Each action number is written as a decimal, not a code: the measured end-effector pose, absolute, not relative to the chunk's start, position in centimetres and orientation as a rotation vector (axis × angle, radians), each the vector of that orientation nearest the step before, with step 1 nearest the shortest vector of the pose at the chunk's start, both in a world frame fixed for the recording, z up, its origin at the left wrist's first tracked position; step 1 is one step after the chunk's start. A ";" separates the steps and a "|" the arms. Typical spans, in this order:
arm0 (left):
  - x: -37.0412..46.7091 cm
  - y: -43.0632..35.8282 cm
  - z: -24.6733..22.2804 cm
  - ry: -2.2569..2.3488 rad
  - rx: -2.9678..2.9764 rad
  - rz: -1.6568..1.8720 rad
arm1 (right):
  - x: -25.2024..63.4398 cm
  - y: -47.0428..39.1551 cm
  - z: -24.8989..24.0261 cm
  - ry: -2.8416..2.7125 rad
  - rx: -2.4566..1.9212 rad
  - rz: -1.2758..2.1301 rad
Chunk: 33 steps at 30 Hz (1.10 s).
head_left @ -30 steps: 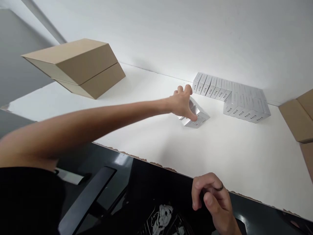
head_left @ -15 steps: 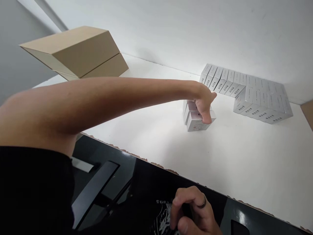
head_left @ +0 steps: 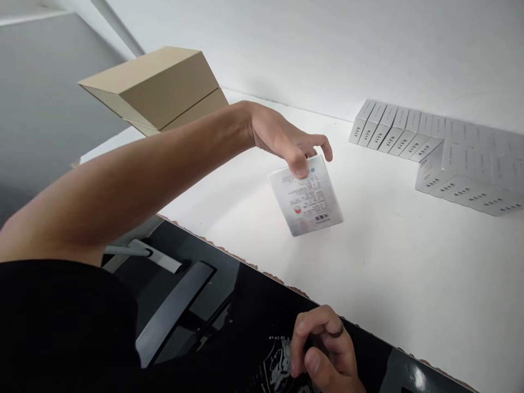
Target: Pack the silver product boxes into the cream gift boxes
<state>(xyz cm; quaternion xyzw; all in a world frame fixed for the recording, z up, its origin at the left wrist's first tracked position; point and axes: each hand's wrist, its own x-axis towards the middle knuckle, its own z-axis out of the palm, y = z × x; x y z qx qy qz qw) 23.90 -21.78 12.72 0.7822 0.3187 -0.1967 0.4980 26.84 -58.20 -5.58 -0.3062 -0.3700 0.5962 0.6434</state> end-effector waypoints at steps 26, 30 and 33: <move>17.0 -26.2 8.3 0.900 2.403 0.258 | 26.3 -58.4 -7.4 -0.788 -0.751 1.496; 17.5 -24.3 8.0 0.773 2.301 0.143 | 25.6 -58.4 -6.3 -0.663 -0.833 1.527; 17.5 -23.9 7.5 0.658 2.337 0.201 | 25.0 -58.2 -5.1 -0.542 -0.958 1.546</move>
